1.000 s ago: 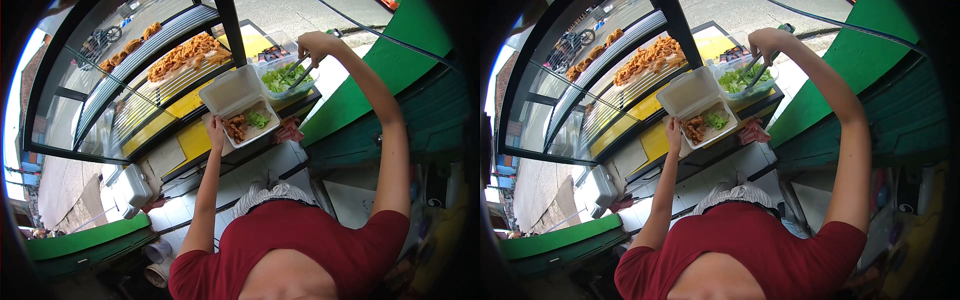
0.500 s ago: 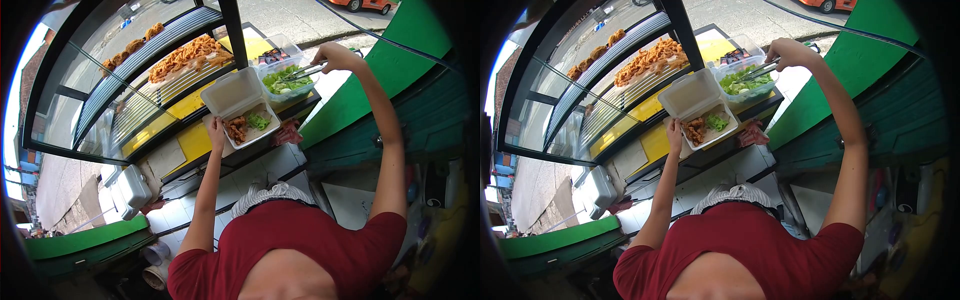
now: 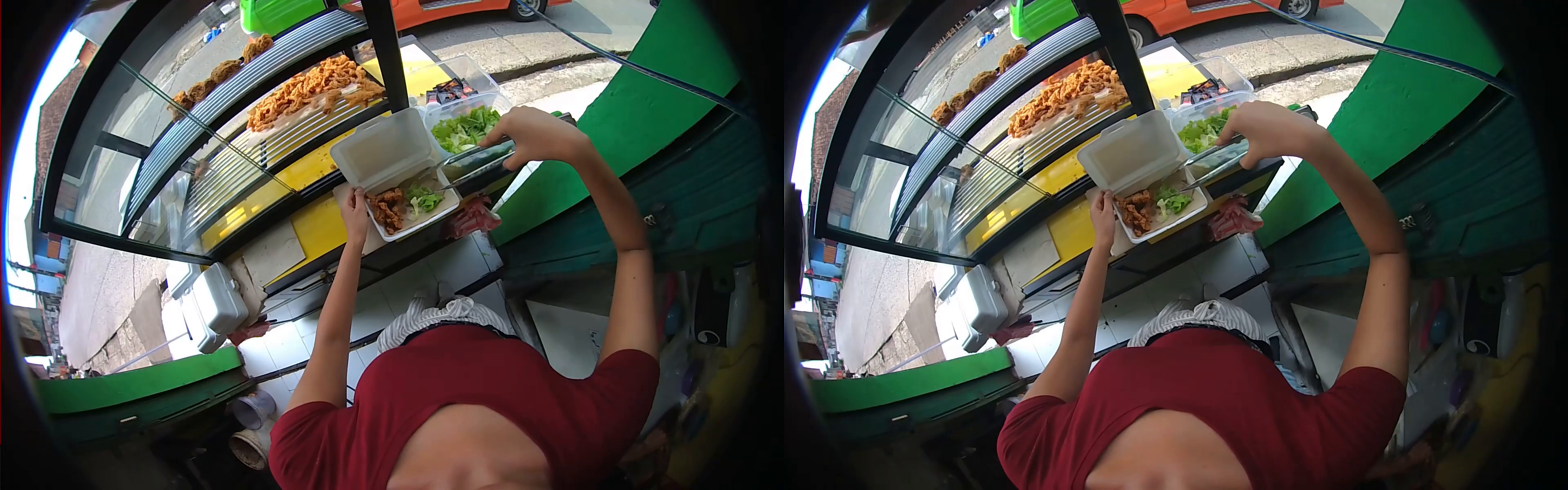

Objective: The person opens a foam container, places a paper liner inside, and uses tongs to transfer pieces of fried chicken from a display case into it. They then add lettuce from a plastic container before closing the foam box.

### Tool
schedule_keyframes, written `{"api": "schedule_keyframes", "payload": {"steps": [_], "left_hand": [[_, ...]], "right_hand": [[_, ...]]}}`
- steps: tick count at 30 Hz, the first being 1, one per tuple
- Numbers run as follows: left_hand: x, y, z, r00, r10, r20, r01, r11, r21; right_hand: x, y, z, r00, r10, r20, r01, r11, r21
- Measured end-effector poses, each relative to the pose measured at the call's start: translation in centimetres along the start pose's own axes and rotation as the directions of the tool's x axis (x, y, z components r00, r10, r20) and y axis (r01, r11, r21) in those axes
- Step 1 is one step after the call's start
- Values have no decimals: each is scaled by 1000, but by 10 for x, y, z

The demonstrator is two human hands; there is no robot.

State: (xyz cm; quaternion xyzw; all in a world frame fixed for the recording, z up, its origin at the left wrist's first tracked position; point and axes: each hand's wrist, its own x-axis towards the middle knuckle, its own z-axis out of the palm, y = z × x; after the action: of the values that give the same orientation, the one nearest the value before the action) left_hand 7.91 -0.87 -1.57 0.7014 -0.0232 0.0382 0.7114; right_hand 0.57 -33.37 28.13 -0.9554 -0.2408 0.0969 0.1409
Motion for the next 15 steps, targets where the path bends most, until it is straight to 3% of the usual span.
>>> {"api": "schedule_keyframes", "payload": {"steps": [1, 5, 8, 11, 15], "left_hand": [[0, 0, -1, 1000, 0, -1, 0, 1000, -3], [0, -3, -3, 1000, 7, 9, -7, 1000, 1], [0, -4, -2, 1000, 20, 6, -20, 1000, -14], [1, -5, -4, 1000, 5, 18, -5, 1000, -19], [0, -5, -6, 999, -23, 33, 23, 1000, -6]], "right_hand": [[-1, -4, -2, 998, 46, 43, -47, 999, 12], [-8, 2, -26, 990, 116, -84, -117, 993, -13], [-4, 39, -28, 973, 47, -226, -72, 992, -104], [10, 60, -22, 977, 150, -150, -178, 964, -196], [42, 87, 4, 978, 205, 29, -202, 975, -91]]}}
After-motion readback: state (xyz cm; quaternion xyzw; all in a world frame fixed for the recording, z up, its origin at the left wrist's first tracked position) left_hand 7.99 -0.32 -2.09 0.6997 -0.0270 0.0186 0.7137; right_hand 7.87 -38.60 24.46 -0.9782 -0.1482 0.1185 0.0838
